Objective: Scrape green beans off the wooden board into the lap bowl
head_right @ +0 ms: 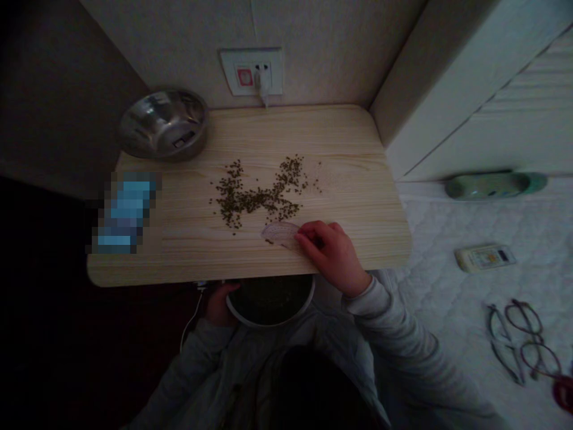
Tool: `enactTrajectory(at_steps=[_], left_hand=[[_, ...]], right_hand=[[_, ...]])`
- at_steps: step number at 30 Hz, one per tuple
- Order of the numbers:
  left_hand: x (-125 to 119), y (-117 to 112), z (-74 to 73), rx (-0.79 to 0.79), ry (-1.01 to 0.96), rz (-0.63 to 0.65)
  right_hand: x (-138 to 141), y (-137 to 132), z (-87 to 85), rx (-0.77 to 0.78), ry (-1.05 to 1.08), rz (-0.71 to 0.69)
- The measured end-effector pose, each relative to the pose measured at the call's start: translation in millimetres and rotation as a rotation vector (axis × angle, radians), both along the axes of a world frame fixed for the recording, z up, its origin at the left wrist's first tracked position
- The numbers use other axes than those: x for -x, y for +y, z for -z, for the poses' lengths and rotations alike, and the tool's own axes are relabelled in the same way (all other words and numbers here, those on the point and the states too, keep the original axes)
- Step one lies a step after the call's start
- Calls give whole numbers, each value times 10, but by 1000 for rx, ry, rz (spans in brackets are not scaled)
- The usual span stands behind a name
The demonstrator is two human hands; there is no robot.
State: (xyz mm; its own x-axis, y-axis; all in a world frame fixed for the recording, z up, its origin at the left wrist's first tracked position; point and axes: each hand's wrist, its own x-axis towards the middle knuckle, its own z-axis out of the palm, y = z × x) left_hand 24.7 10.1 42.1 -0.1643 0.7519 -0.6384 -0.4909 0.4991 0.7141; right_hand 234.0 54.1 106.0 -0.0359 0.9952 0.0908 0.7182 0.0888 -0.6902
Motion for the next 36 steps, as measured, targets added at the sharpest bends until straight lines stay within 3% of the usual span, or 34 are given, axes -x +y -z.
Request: enactTrajectory(at_steps=[2, 7, 16, 25, 31, 36], left_hand=[[36, -21, 86, 21, -20, 80], [83, -68, 225, 26, 47, 91], [171, -95, 265, -99, 244, 136], [195, -75, 294, -60, 130, 140], [191, -90, 359, -57, 167, 108], [189, -65, 248, -66, 196, 116]], right_hand=[[8, 0, -5, -8, -5, -16], [35, -11, -23, -10, -21, -54], [118, -106, -42, -1, -26, -264], [149, -99, -56, -14, -15, -398], [164, -43, -69, 36, 58, -320], [234, 62, -14, 52, 134, -153]])
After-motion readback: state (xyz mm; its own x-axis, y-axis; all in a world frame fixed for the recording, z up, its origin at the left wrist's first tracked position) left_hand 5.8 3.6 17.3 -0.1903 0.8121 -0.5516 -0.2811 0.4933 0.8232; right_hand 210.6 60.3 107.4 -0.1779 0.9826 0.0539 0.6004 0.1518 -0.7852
